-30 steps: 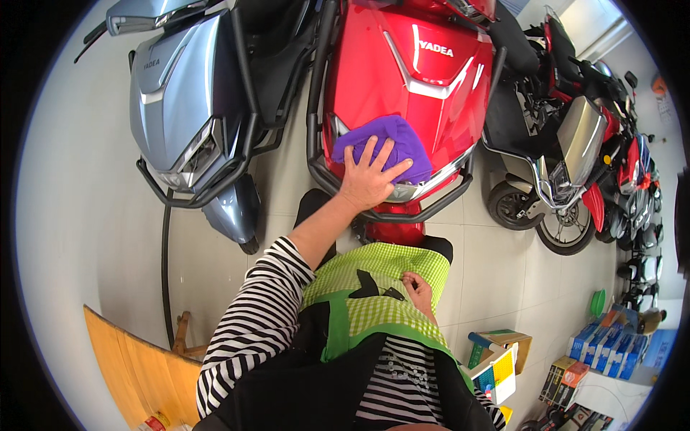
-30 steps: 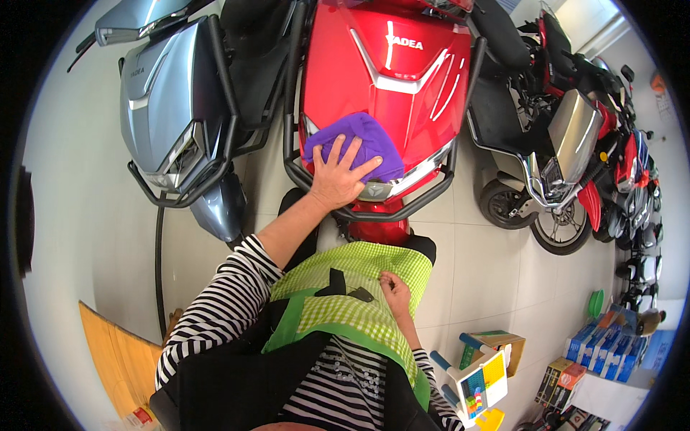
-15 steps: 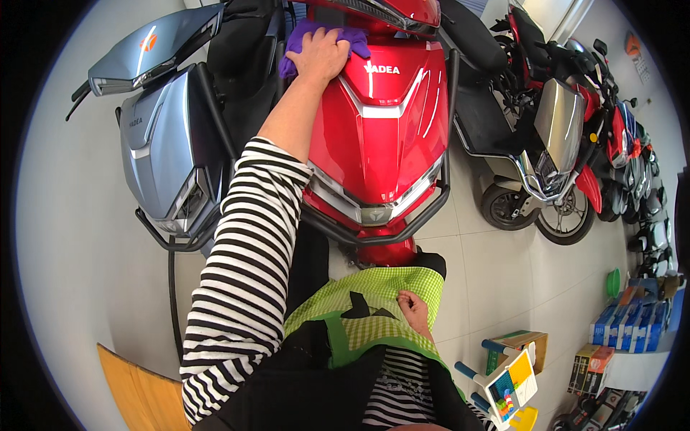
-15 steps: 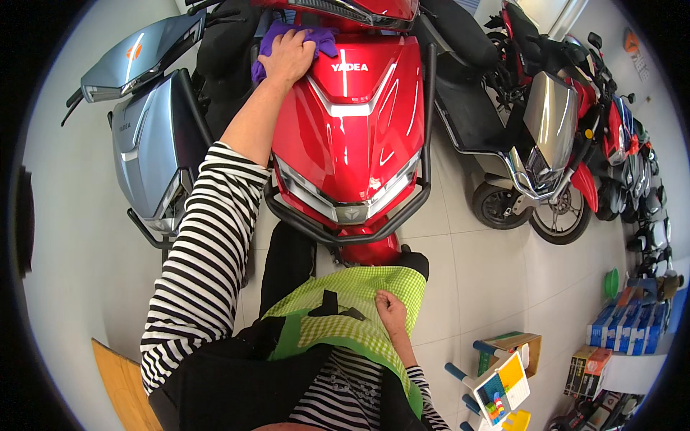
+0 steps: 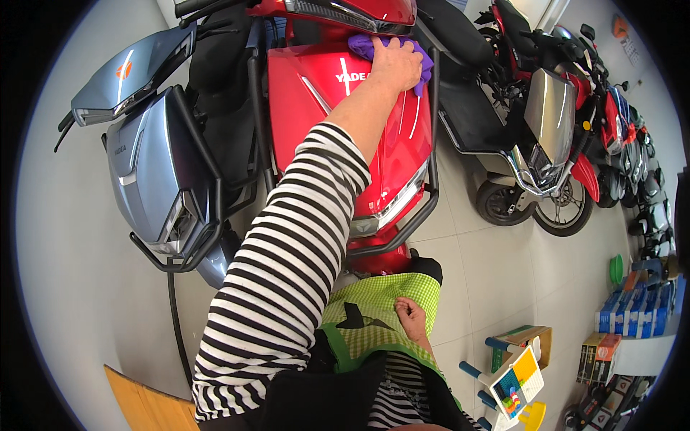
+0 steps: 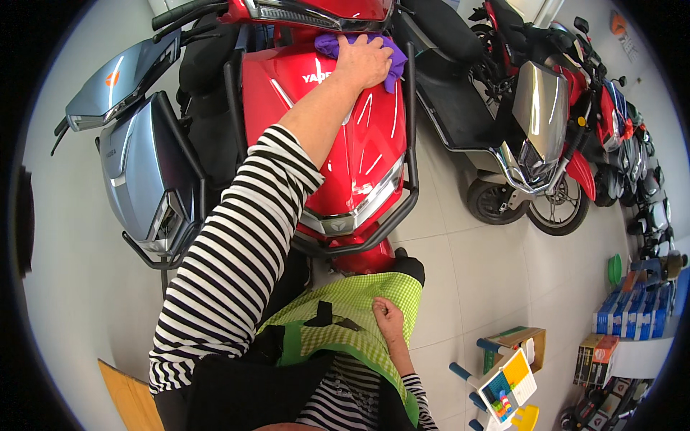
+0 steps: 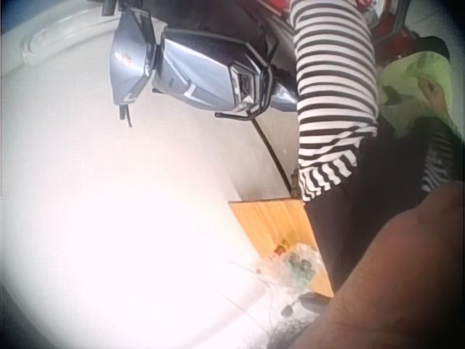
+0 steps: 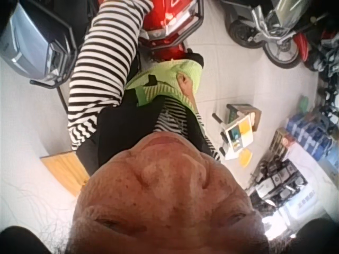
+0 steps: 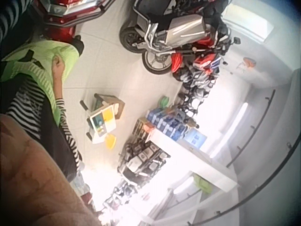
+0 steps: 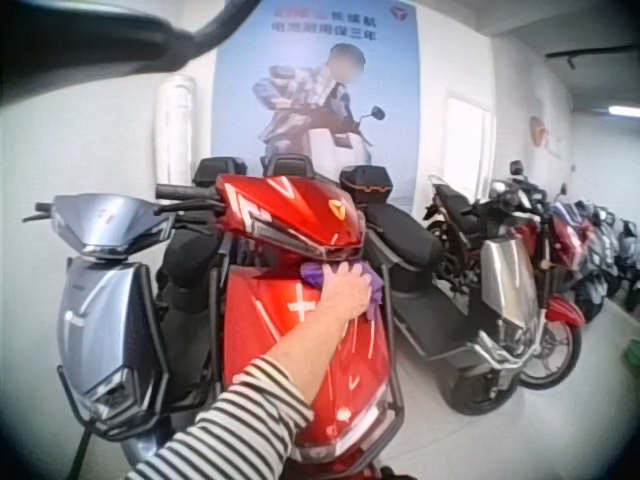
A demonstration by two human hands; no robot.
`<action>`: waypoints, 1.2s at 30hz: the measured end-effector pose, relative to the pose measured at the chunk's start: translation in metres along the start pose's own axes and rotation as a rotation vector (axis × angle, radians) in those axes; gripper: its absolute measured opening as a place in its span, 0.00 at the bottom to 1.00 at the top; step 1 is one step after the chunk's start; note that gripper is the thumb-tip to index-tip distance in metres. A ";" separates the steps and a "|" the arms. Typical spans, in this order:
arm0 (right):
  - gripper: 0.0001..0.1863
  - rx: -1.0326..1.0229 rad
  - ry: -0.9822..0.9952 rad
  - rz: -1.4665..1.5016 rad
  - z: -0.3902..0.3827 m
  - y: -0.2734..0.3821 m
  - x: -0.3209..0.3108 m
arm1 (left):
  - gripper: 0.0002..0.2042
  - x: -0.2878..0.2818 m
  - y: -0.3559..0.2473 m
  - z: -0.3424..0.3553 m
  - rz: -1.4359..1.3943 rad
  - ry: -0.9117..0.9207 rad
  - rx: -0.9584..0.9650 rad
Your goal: The person wipes the seats and body panels of several scooters with a purple cloth. They move a pink plastic stool aside to access a red scooter, then wipe its front fairing and side panels.
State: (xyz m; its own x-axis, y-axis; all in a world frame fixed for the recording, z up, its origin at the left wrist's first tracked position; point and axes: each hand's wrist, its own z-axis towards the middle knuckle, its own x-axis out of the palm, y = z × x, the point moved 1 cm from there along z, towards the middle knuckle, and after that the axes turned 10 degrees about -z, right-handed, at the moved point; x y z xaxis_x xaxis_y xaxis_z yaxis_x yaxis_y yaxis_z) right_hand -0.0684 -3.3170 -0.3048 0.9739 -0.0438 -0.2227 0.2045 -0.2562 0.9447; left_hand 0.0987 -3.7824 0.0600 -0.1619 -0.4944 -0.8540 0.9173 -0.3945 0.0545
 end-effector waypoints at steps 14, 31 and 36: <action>0.11 0.051 -0.045 0.054 0.001 0.002 -0.003 | 0.20 -0.015 0.094 -0.066 0.013 -0.349 -0.303; 0.13 -0.028 -0.005 -0.150 0.009 -0.006 0.004 | 0.17 0.003 0.012 -0.219 -0.004 -0.332 0.024; 0.13 -0.004 -0.004 -0.131 0.008 -0.007 0.004 | 0.15 0.002 -0.001 -0.208 -0.046 -0.356 0.077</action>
State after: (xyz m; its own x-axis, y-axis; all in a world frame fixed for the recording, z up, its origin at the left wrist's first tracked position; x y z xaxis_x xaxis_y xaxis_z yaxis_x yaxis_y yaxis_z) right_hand -0.0669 -3.3229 -0.3136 0.9385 -0.0139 -0.3449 0.3302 -0.2557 0.9086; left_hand 0.1732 -3.6220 -0.0499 -0.3309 -0.7082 -0.6236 0.8785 -0.4725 0.0705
